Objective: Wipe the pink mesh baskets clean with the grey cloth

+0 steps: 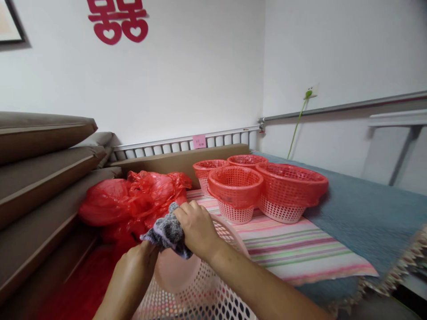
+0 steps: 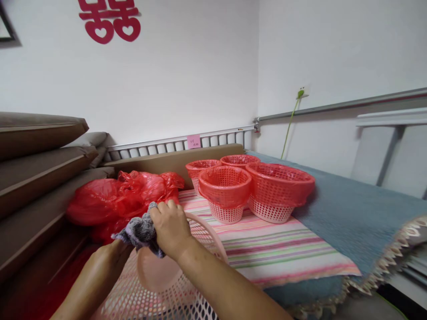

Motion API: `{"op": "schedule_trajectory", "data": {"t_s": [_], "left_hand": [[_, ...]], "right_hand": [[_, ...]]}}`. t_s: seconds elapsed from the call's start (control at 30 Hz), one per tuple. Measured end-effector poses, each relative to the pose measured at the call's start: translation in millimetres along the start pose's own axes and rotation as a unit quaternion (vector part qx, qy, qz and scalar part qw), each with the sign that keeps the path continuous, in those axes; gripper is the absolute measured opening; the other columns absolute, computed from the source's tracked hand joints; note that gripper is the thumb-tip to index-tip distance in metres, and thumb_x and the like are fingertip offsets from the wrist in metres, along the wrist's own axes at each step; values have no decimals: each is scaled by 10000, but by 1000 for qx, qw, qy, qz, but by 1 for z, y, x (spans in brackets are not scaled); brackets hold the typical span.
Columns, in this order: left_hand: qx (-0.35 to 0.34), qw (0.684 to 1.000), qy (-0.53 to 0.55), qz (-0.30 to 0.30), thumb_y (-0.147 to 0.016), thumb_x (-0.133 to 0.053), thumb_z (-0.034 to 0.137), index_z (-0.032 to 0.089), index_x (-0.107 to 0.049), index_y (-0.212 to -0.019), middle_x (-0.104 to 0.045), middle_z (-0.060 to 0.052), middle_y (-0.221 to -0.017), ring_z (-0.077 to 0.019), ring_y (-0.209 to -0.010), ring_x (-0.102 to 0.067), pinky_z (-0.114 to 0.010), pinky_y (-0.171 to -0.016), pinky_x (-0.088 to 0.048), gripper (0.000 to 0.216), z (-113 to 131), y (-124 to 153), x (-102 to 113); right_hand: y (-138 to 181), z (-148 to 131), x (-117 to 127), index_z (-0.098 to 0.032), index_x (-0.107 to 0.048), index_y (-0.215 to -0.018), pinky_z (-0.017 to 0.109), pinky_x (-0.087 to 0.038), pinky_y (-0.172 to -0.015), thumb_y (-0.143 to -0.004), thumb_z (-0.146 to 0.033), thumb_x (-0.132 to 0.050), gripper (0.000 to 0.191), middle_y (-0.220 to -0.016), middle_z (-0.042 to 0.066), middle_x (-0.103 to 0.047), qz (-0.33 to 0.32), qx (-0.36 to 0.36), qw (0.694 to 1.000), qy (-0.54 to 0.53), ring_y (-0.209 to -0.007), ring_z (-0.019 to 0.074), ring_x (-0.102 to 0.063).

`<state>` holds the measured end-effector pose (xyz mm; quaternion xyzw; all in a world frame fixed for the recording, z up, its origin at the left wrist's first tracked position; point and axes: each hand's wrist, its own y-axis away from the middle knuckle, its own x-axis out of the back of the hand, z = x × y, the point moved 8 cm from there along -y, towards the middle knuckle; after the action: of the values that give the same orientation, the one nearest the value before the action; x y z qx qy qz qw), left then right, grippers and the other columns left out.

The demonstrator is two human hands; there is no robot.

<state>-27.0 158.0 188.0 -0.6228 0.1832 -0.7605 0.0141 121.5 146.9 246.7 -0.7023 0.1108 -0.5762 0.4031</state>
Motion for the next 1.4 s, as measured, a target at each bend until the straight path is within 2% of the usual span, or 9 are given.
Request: {"op": "schedule_trajectory", "data": {"t_s": [0.27,0.43,0.6,0.73,0.9,1.0,1.1,1.23,1.4], "left_hand": [[52,997,55,31,-932,-372,311,247,-604,-1049,-764,-64,-842,-234,-858,-719,-215,-640,-462,268,-5,20,14],[64,996,60,13,-937,-362,306,245,-588,-1038,-760,-61,-854,-240,-881,-712,-228,-632,-457,255,1,32,13],[16,998,-64,-4,-924,-379,357,194,-598,-956,-751,-105,-810,-292,-770,-717,-286,-589,-451,275,18,13,28],[-85,991,-104,-16,-904,-405,298,214,-643,-963,-753,-100,-827,-295,-760,-717,-309,-604,-464,259,47,-9,37],[-68,992,-97,-34,-879,-420,244,201,-665,-924,-754,-127,-862,-310,-789,-715,-305,-604,-446,253,45,-16,33],[-52,995,-79,-24,-914,-393,343,227,-635,-1008,-752,-106,-854,-274,-785,-713,-280,-615,-427,285,34,-12,34],[-12,998,-62,-15,-917,-386,356,226,-611,-966,-740,-90,-831,-255,-776,-701,-272,-626,-407,264,16,-8,37],[59,998,-21,-8,-921,-355,345,211,-535,-759,-705,-66,-736,-215,-673,-661,-259,-617,-394,277,-8,5,34],[62,997,36,31,-896,-404,341,216,-541,-732,-666,-25,-666,-181,-662,-633,-224,-594,-374,248,-6,25,41]], "right_hand": [[53,98,-15,-222,-584,-919,270,-352,-689,-808,-174,-519,137,-920,22,-642,-19,-221,971,-89,-865,189,-560],[81,114,-16,-217,-589,-945,259,-358,-707,-796,-178,-524,168,-940,31,-649,-24,-270,956,-108,-905,196,-579],[56,93,-6,-200,-586,-902,269,-343,-713,-795,-132,-500,153,-912,38,-640,-31,-198,978,-63,-873,191,-550],[27,36,3,-198,-576,-878,296,-330,-711,-785,-74,-481,182,-909,53,-613,-33,-53,998,-17,-860,200,-493],[4,-6,0,-208,-554,-910,319,-335,-673,-818,-105,-471,161,-905,49,-591,-34,39,999,4,-829,210,-471],[4,15,-9,-211,-554,-910,299,-357,-690,-819,-105,-468,164,-926,46,-604,-38,-17,999,-15,-848,196,-498],[30,63,-27,-206,-578,-923,289,-381,-723,-831,-155,-465,155,-947,61,-639,-57,-150,985,-57,-897,197,-553],[100,117,-70,-216,-625,-991,291,-411,-682,-806,-336,-512,247,-974,90,-693,-153,-349,909,-170,-902,237,-636],[133,127,-71,-247,-632,-1020,293,-421,-701,-764,-335,-534,288,-978,79,-707,-124,-387,890,-207,-933,250,-647]]}}
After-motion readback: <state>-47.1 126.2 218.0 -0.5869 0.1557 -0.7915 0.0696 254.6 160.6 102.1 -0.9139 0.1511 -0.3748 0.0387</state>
